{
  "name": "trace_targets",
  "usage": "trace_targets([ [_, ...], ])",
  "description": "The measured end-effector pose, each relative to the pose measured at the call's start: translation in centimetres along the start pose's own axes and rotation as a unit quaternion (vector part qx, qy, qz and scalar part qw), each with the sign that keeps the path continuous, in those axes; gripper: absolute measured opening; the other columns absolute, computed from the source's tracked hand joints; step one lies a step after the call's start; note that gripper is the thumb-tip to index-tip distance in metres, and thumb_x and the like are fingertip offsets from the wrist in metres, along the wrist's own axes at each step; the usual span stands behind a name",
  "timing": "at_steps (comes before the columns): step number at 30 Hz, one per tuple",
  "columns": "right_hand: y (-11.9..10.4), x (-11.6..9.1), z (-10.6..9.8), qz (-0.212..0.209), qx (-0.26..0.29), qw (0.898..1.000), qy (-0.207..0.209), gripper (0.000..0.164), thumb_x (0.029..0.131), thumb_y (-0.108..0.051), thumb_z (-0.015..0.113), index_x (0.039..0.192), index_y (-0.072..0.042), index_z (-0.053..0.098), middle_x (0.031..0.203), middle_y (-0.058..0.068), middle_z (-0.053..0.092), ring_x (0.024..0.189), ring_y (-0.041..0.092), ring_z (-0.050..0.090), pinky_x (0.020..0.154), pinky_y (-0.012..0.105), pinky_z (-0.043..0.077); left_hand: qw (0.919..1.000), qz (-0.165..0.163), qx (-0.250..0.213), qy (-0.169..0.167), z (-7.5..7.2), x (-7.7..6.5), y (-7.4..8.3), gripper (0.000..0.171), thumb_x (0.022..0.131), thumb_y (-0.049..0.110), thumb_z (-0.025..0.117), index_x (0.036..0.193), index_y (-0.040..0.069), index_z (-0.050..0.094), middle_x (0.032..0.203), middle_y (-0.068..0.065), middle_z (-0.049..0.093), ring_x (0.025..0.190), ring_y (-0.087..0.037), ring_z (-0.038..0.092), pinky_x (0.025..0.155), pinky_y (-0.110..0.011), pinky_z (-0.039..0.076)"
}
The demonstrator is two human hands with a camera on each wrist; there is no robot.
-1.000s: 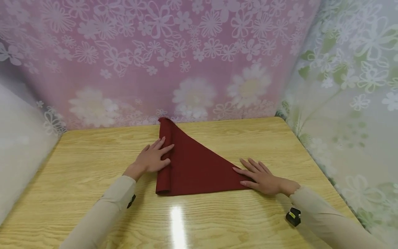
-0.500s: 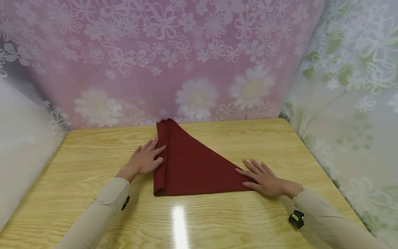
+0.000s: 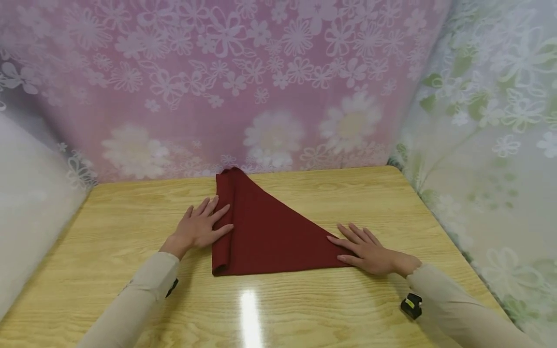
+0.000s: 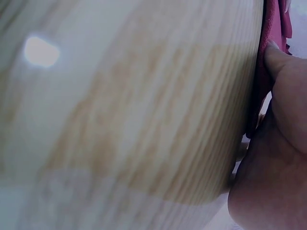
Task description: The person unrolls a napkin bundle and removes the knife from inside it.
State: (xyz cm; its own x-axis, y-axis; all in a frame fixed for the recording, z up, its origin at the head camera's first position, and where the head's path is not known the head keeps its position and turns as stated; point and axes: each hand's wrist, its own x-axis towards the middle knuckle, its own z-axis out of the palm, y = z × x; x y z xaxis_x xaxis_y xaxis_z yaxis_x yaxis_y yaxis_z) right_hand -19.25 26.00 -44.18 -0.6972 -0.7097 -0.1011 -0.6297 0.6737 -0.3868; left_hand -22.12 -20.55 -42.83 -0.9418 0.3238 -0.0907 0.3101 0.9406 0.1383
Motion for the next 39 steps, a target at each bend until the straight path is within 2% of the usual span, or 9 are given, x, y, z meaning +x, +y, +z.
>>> trace_targets([
  [9,-0.1,0.0,-0.2,0.000,-0.006,1.000,0.001,0.051,0.102,-0.034,0.044,0.150,-0.015,0.036,0.155,0.023,0.013,0.140,0.047,0.004,0.104,0.067,0.003,1.0000,0.002,-0.009,-0.001,0.5,0.1,-0.3,0.072,0.095,0.066,0.031,0.153,0.024,0.024,0.158,-0.010,0.011,0.144,-0.033,0.008,0.110,-0.061,0.008],
  [17,-0.2,-0.1,-0.2,0.008,-0.009,1.000,-0.002,0.052,0.102,-0.035,0.044,0.149,-0.015,0.036,0.155,0.023,0.013,0.140,0.046,0.004,0.105,0.067,0.003,0.9988,0.006,-0.047,-0.011,0.7,0.4,-0.5,0.073,0.096,0.064,0.032,0.154,0.023,0.021,0.159,-0.012,0.009,0.143,-0.035,0.008,0.110,-0.061,0.010],
  [24,-0.2,-0.1,-0.1,0.012,-0.011,1.000,-0.001,0.051,0.102,-0.035,0.044,0.149,-0.015,0.037,0.155,0.023,0.014,0.140,0.047,0.005,0.105,0.067,0.003,0.9991,0.017,-0.037,0.005,0.1,0.4,0.5,0.069,0.097,0.059,0.037,0.154,0.021,0.023,0.158,-0.014,0.009,0.143,-0.035,0.009,0.111,-0.059,0.011],
  [31,0.0,-0.1,0.3,0.010,-0.012,1.000,-0.002,0.052,0.102,-0.036,0.043,0.150,-0.017,0.035,0.156,0.022,0.012,0.140,0.046,0.004,0.105,0.066,0.002,0.9981,0.044,-0.032,0.028,-0.3,0.9,2.1,0.065,0.098,0.055,0.040,0.152,0.021,0.030,0.157,-0.014,0.015,0.144,-0.030,0.009,0.111,-0.057,0.013],
  [39,0.2,-0.1,0.3,0.015,-0.015,1.000,-0.008,0.053,0.102,-0.038,0.043,0.151,-0.018,0.033,0.157,0.018,0.010,0.141,0.043,0.002,0.107,0.064,0.001,0.9988,0.043,-0.022,0.009,0.2,1.4,2.8,0.063,0.099,0.053,0.040,0.151,0.019,0.033,0.157,-0.016,0.016,0.144,-0.031,0.009,0.112,-0.055,0.015],
])
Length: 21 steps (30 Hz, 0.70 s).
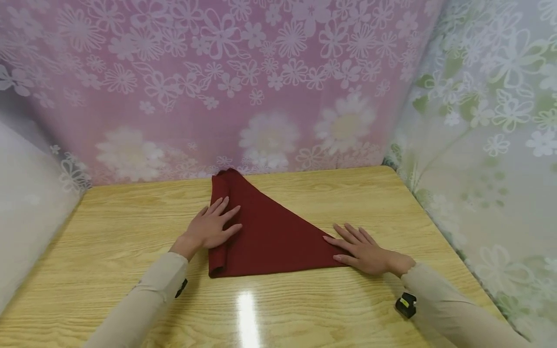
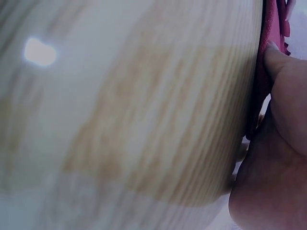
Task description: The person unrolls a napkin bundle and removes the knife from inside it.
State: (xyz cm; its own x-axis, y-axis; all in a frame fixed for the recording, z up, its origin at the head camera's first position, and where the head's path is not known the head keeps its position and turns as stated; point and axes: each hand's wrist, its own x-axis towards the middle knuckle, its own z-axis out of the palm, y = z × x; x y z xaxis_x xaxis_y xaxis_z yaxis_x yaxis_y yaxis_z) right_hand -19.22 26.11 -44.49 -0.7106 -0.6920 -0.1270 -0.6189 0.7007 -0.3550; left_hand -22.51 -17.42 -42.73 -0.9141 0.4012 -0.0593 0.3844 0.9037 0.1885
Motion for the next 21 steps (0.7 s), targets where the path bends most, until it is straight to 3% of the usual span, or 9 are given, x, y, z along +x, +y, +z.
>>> trace_targets([
  [7,-0.2,0.0,0.0,0.001,0.006,1.000,-0.002,0.053,0.102,-0.037,0.043,0.151,-0.019,0.033,0.157,0.019,0.010,0.141,0.043,0.001,0.107,0.064,0.001,0.9996,-0.004,0.005,-0.026,0.5,-0.3,-0.9,0.058,0.100,0.045,0.041,0.150,0.017,0.035,0.157,-0.016,0.014,0.144,-0.032,0.008,0.111,-0.056,0.016],
  [16,0.2,0.0,0.1,-0.030,0.018,0.999,0.029,0.051,0.102,-0.033,0.045,0.150,-0.020,0.035,0.155,0.021,0.013,0.140,0.046,0.004,0.102,0.068,0.004,0.9994,-0.009,-0.001,-0.035,-0.1,-0.5,-1.5,0.054,0.101,0.035,0.042,0.150,0.016,0.034,0.157,-0.017,0.016,0.143,-0.032,0.012,0.110,-0.058,0.014],
  [21,0.2,0.1,0.2,-0.021,0.011,1.000,0.016,0.052,0.102,-0.034,0.045,0.150,-0.018,0.035,0.156,0.021,0.012,0.140,0.046,0.003,0.103,0.068,0.003,0.9993,-0.006,-0.011,-0.035,-0.3,-0.9,-1.9,0.053,0.100,0.032,0.044,0.149,0.014,0.036,0.155,-0.019,0.018,0.142,-0.035,0.015,0.109,-0.060,0.016],
])
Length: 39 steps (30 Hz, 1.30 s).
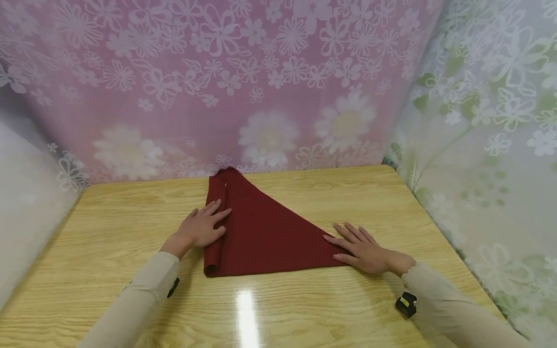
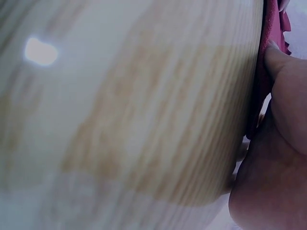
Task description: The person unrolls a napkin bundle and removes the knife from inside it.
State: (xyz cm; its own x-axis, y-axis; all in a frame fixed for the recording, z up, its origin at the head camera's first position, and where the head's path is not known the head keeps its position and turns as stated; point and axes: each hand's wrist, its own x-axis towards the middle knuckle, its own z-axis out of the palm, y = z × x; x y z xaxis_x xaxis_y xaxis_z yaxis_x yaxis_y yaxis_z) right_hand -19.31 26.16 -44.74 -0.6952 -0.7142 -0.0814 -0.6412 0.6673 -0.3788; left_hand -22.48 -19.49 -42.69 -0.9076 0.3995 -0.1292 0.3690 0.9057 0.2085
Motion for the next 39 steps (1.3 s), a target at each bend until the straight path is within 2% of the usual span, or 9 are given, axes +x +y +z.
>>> trace_targets([
  [4,-0.2,0.1,-0.1,0.012,-0.008,1.000,-0.015,0.053,0.102,-0.038,0.042,0.151,-0.019,0.033,0.157,0.019,0.011,0.141,0.044,0.002,0.105,0.066,0.001,1.0000,-0.003,-0.008,-0.001,-0.1,-0.3,-0.2,0.053,0.099,0.031,0.045,0.149,0.014,0.037,0.155,-0.020,0.019,0.141,-0.037,0.017,0.109,-0.061,0.016],
  [10,-0.3,0.1,-0.2,-0.007,0.003,1.000,0.007,0.051,0.102,-0.033,0.046,0.149,-0.016,0.036,0.155,0.023,0.014,0.139,0.048,0.005,0.102,0.069,0.004,0.9996,-0.010,-0.027,0.002,-0.2,-0.5,-0.5,0.054,0.099,0.032,0.045,0.149,0.014,0.037,0.155,-0.020,0.017,0.141,-0.038,0.016,0.109,-0.062,0.015],
  [13,-0.3,0.2,-0.2,-0.004,-0.001,1.000,0.000,0.052,0.102,-0.035,0.044,0.150,-0.016,0.035,0.155,0.022,0.013,0.140,0.046,0.004,0.103,0.068,0.003,0.9995,-0.012,-0.030,0.003,-0.2,-0.6,-0.6,0.053,0.099,0.031,0.044,0.149,0.014,0.036,0.155,-0.020,0.017,0.141,-0.039,0.017,0.108,-0.062,0.015],
  [17,-0.4,0.3,-0.1,0.008,-0.007,1.000,-0.011,0.053,0.102,-0.038,0.042,0.151,-0.017,0.033,0.156,0.020,0.011,0.141,0.044,0.002,0.105,0.066,0.002,0.9994,-0.013,-0.031,0.012,-0.2,-0.8,-1.0,0.053,0.099,0.030,0.045,0.149,0.014,0.038,0.155,-0.020,0.018,0.139,-0.041,0.020,0.108,-0.063,0.016],
  [25,-0.7,0.2,-0.4,0.003,0.007,1.000,-0.009,0.051,0.103,-0.034,0.043,0.150,-0.017,0.034,0.155,0.022,0.012,0.140,0.047,0.003,0.104,0.067,0.002,0.9988,-0.021,-0.032,0.032,-0.5,-1.4,-1.7,0.054,0.097,0.031,0.046,0.148,0.015,0.039,0.155,-0.021,0.018,0.137,-0.043,0.025,0.107,-0.063,0.017],
  [31,-0.8,0.1,-0.6,0.022,0.005,1.000,-0.016,0.053,0.102,-0.035,0.044,0.151,-0.017,0.034,0.156,0.020,0.010,0.141,0.045,0.002,0.105,0.066,0.001,0.9979,-0.041,-0.039,0.031,-0.9,-2.2,-2.6,0.053,0.098,0.034,0.045,0.147,0.014,0.041,0.155,-0.022,0.018,0.137,-0.044,0.022,0.107,-0.064,0.016],
  [35,-0.8,0.0,-0.5,0.028,0.008,0.999,-0.017,0.053,0.102,-0.034,0.045,0.150,-0.016,0.034,0.156,0.020,0.010,0.141,0.045,0.002,0.106,0.065,0.001,0.9970,-0.055,-0.050,0.021,-0.8,-2.7,-3.3,0.054,0.099,0.035,0.042,0.149,0.016,0.037,0.155,-0.022,0.014,0.139,-0.043,0.018,0.107,-0.065,0.014],
  [39,-0.9,0.1,-0.5,0.029,0.008,0.999,-0.017,0.053,0.102,-0.034,0.045,0.150,-0.017,0.034,0.157,0.020,0.010,0.141,0.044,0.002,0.106,0.065,0.000,0.9959,-0.054,-0.072,0.010,-0.9,-3.0,-3.6,0.054,0.100,0.034,0.041,0.150,0.015,0.034,0.155,-0.023,0.011,0.139,-0.045,0.013,0.105,-0.067,0.013],
])
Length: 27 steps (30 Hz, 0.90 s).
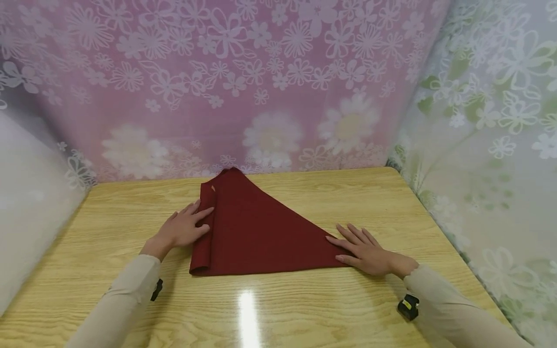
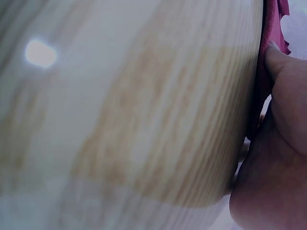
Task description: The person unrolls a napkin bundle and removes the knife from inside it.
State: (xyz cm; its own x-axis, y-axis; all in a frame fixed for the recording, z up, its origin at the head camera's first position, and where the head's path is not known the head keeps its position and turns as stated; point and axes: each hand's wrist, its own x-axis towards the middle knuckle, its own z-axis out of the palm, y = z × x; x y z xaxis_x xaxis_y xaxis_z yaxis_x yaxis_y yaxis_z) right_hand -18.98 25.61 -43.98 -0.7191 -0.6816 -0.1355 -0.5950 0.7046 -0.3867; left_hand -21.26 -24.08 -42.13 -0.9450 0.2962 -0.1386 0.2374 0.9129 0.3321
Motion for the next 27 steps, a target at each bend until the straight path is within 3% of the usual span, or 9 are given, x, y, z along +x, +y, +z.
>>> trace_targets([
  [6,0.2,-0.1,0.1,-0.015,0.005,1.000,0.014,0.051,0.102,-0.032,0.046,0.150,-0.017,0.035,0.155,0.022,0.012,0.140,0.047,0.003,0.104,0.068,0.001,0.9998,-0.001,-0.012,-0.015,-0.1,-0.2,-0.2,0.054,0.102,0.035,0.037,0.152,0.015,0.030,0.155,-0.025,0.010,0.140,-0.047,0.009,0.104,-0.069,0.010],
  [14,0.2,0.0,0.1,-0.008,-0.001,1.000,0.007,0.052,0.102,-0.035,0.044,0.150,-0.018,0.034,0.156,0.021,0.011,0.140,0.045,0.003,0.105,0.066,0.000,1.0000,0.000,-0.002,-0.002,0.2,-0.3,-0.4,0.054,0.101,0.035,0.037,0.151,0.015,0.031,0.155,-0.024,0.011,0.140,-0.046,0.010,0.105,-0.068,0.011],
  [27,0.1,0.0,0.0,-0.009,0.007,1.000,0.007,0.052,0.102,-0.033,0.046,0.150,-0.016,0.035,0.156,0.022,0.011,0.140,0.047,0.002,0.105,0.067,0.000,0.9934,0.032,0.065,0.090,-0.2,-0.6,0.7,0.050,0.098,0.029,0.048,0.144,0.009,0.045,0.150,-0.021,0.030,0.134,-0.042,0.029,0.104,-0.061,0.027],
])
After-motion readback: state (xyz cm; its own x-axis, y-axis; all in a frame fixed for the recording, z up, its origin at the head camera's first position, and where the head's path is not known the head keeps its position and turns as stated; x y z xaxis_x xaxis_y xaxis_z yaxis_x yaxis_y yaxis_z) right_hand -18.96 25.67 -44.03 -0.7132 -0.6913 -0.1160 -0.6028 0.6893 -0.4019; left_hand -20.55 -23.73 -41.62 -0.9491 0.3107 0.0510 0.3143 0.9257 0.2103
